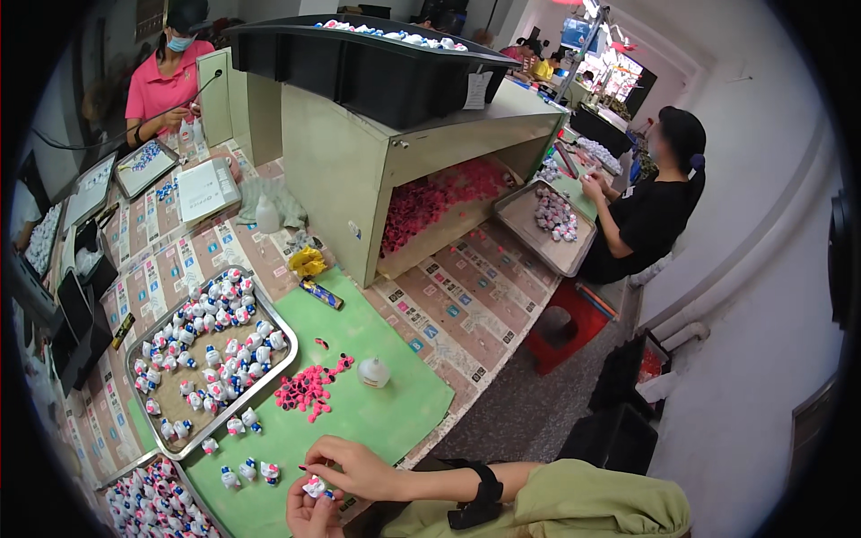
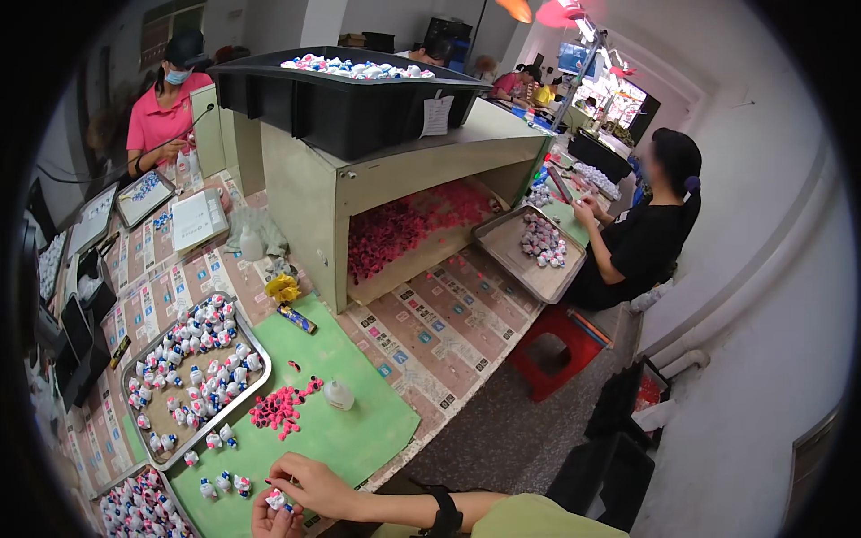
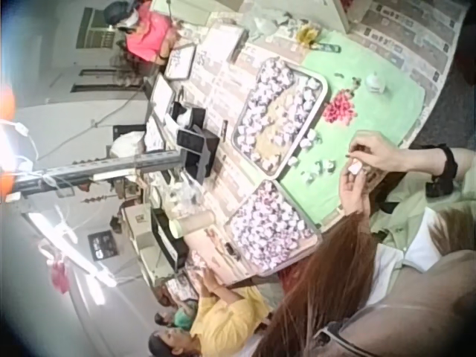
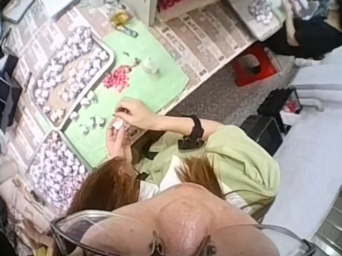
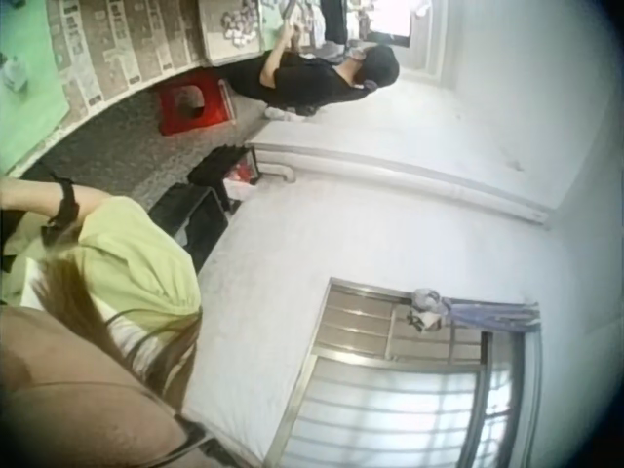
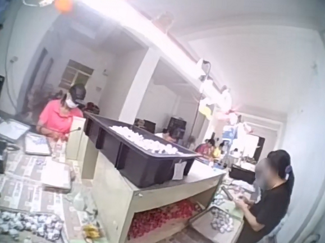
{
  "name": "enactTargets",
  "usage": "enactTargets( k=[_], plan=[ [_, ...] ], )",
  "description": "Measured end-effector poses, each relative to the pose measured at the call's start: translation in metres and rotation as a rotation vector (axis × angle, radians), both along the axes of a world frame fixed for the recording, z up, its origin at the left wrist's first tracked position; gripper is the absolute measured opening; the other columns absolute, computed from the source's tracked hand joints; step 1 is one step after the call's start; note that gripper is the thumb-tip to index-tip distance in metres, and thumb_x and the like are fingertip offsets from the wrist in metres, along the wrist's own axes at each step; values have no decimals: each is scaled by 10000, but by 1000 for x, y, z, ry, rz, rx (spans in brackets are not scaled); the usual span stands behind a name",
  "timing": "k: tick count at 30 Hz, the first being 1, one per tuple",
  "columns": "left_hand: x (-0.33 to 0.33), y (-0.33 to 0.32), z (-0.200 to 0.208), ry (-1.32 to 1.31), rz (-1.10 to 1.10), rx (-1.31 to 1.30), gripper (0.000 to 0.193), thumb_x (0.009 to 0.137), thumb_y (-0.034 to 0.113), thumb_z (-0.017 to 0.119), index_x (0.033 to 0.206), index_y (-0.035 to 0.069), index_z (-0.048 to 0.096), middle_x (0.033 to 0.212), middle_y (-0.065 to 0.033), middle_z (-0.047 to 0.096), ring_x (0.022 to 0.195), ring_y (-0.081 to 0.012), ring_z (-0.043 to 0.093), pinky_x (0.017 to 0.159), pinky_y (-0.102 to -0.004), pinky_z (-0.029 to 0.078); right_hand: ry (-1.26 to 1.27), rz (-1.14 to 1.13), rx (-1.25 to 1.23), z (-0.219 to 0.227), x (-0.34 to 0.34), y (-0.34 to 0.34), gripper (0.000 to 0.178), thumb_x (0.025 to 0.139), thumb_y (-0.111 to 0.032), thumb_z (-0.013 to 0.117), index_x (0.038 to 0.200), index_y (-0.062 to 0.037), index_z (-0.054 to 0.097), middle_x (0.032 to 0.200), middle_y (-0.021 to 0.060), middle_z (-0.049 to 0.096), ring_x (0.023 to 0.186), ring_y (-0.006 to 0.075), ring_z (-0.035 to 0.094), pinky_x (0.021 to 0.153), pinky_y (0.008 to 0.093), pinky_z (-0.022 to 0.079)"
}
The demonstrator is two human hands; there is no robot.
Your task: Assembling small toy figures by gluing components together.
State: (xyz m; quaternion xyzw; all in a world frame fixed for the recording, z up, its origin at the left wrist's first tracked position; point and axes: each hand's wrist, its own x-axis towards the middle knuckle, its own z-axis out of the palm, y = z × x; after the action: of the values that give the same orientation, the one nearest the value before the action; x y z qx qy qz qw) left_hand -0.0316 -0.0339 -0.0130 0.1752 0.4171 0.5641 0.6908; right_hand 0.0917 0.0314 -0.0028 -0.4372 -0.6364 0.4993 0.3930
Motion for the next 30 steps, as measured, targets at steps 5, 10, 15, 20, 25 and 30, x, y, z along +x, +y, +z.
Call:
enactTargets(
  k=[5, 10, 15, 20, 25, 30],
  plan=[
    [-4, -2, -7, 3, -37, 2, 366, 795, -30, 485, 1147, 4, 391, 1048, -110, 496, 875, -152, 516, 758, -239, 428, -111, 13, 411, -11, 4, 1, 92, 720, -38, 543, 804, -3, 537, 775, 95, 516, 731, 242, 515, 651, 316, 426],
    [-8, -3, -2, 85, -86, -92, 384, 794, -38, 479, 1161, 12, 381, 1032, -95, 506, 837, -130, 520, 705, -211, 431, -226, 133, 499, -9, 14, 5, 112, 698, -35, 537, 808, -18, 552, 754, 87, 527, 734, 238, 524, 657, 316, 433],
    [-11, -2, -4, 49, -156, -57, 391, 799, -45, 463, 1175, 10, 369, 1034, -81, 506, 849, -112, 512, 705, -201, 421, -359, 214, 546, -11, 20, 7, 123, 687, -50, 540, 803, -14, 556, 732, 88, 536, 722, 244, 533, 652, 317, 441],
    [-11, 0, -7, 92, -177, -55, 369, 814, -31, 453, 1172, 3, 374, 1024, -79, 513, 846, -115, 515, 725, -205, 416, -280, 208, 470, -11, 22, 9, 119, 687, -41, 545, 802, -19, 566, 742, 92, 551, 728, 249, 543, 645, 320, 446],
    [-10, 2, -21, 73, -130, -95, 395, 726, -10, 529, 1103, -5, 409, 1054, -111, 496, 851, -158, 530, 704, -266, 475, -163, 82, 290, -7, 22, 6, 155, 698, -36, 557, 851, -32, 578, 815, 99, 576, 772, 253, 553, 661, 322, 446],
    [-2, 11, 12, 26, 31, -105, 354, 774, -3, 496, 1116, -6, 407, 1039, -110, 512, 887, -160, 521, 740, -272, 470, -150, 48, 474, 8, 26, 7, 210, 682, 26, 554, 887, -10, 585, 837, 97, 591, 767, 254, 569, 661, 321, 458]
  ],
)
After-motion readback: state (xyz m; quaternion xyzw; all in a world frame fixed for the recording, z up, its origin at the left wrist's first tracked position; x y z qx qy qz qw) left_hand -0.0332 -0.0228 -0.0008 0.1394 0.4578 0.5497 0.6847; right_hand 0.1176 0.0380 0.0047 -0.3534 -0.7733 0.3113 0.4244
